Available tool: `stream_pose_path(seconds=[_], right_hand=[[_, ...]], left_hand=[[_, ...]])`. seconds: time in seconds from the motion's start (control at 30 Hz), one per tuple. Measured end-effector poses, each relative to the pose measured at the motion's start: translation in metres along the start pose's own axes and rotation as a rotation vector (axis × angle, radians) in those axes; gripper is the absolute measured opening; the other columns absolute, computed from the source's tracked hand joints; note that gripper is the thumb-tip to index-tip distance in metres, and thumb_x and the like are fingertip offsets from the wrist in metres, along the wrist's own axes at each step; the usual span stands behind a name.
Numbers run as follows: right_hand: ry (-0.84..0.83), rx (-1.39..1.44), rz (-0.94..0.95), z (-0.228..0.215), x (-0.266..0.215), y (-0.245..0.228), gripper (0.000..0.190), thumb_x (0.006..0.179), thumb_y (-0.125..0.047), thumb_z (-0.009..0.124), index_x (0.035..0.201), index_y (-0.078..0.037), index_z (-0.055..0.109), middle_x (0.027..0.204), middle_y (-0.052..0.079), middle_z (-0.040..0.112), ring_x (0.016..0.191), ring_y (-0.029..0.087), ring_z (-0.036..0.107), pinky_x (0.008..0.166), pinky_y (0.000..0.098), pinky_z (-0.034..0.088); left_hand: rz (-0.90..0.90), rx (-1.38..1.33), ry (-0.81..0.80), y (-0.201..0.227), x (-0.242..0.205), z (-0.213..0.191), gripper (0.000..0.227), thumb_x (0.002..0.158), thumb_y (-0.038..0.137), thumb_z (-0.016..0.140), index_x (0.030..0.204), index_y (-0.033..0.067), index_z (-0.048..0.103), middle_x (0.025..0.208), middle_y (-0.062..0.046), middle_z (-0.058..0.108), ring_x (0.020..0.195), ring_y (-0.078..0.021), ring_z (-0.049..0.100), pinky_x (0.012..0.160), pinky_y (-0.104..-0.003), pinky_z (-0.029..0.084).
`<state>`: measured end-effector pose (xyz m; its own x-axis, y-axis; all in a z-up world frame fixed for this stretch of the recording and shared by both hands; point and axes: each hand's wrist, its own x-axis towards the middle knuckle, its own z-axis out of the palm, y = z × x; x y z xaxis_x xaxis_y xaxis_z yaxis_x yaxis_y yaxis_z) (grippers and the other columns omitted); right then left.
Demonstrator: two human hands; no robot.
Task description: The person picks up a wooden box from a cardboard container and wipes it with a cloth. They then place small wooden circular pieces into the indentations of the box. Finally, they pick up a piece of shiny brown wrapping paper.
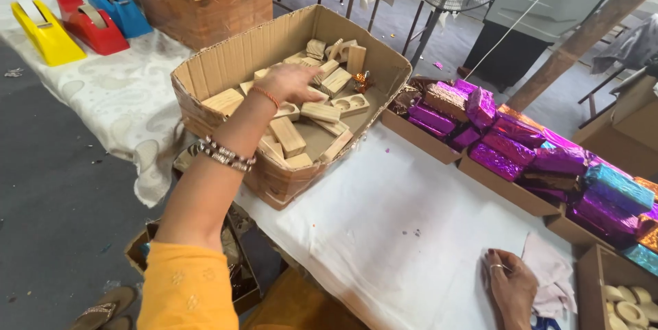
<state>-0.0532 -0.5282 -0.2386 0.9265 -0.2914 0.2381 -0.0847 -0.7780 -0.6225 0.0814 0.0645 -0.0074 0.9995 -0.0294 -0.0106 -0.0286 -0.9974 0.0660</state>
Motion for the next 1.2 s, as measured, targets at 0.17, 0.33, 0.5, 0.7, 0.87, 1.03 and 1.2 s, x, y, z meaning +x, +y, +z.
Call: stream_pose_path(seconds=[0.17,0.33,0.5,0.7,0.87,1.03,1.2], right_hand=[[-0.006,0.085,0.058,0.004,0.005,0.008,0.032,0.100,-0.030,0.069,0.118,-0.006,0.077,0.096,0.011,0.079,0.088,0.022,0.075,0.081,0.0339,0.056],[-0.023,0.027,0.070,0.006,0.011,0.016,0.031,0.099,-0.030,0.069,0.117,-0.006,0.079,0.098,0.012,0.080,0.091,0.022,0.075,0.086,0.0335,0.055],[-0.065,-0.061,0.055,0.011,0.015,0.029,0.029,0.099,-0.027,0.068,0.119,-0.009,0.079,0.103,0.011,0.080,0.094,0.021,0.075,0.090,0.0330,0.055],[-0.057,0.046,0.119,0.013,0.015,0.025,0.029,0.100,-0.029,0.068,0.119,-0.009,0.078,0.101,0.010,0.080,0.091,0.022,0.076,0.089,0.0325,0.057],[-0.066,0.045,0.156,0.014,0.017,0.028,0.029,0.098,-0.028,0.070,0.118,-0.008,0.078,0.101,0.011,0.080,0.096,0.020,0.076,0.091,0.0319,0.056],[-0.070,0.021,0.116,0.010,0.013,0.024,0.030,0.100,-0.030,0.068,0.120,-0.010,0.077,0.104,0.010,0.080,0.095,0.021,0.076,0.092,0.0331,0.056],[-0.083,-0.107,0.101,0.007,0.013,0.019,0.030,0.099,-0.031,0.068,0.120,-0.012,0.078,0.106,0.012,0.079,0.099,0.023,0.074,0.094,0.0367,0.055]], left_hand=[[-0.269,0.038,0.013,-0.101,0.036,0.038,0.064,0.084,0.055,0.072,0.138,0.0215,0.061,0.138,-0.009,0.065,0.128,-0.0303,0.061,0.106,-0.052,0.049],[-0.505,-0.004,-0.010,-0.158,0.029,0.067,0.062,0.082,0.054,0.079,0.129,0.0138,0.073,0.135,-0.011,0.070,0.128,-0.0299,0.063,0.104,-0.051,0.051],[-0.705,-0.058,-0.139,-0.183,0.021,0.093,0.072,0.083,0.058,0.078,0.137,0.0124,0.067,0.141,-0.011,0.066,0.131,-0.0343,0.061,0.105,-0.055,0.050],[-0.792,-0.330,-0.500,-0.235,0.079,0.151,0.075,0.087,0.058,0.075,0.143,0.0105,0.061,0.153,-0.007,0.051,0.145,-0.0278,0.044,0.119,-0.046,0.035],[-0.741,-0.269,-0.457,-0.168,0.030,0.103,0.072,0.083,0.054,0.077,0.140,0.0107,0.063,0.151,-0.009,0.054,0.142,-0.0288,0.048,0.117,-0.046,0.038],[-0.674,-0.187,-0.421,-0.139,0.017,0.093,0.069,0.079,0.048,0.081,0.136,0.0109,0.067,0.148,-0.010,0.058,0.138,-0.0299,0.053,0.115,-0.046,0.041],[-0.612,-0.105,-0.367,-0.132,0.010,0.087,0.066,0.076,0.042,0.084,0.132,0.0111,0.070,0.145,-0.012,0.062,0.134,-0.0311,0.058,0.112,-0.046,0.044]])
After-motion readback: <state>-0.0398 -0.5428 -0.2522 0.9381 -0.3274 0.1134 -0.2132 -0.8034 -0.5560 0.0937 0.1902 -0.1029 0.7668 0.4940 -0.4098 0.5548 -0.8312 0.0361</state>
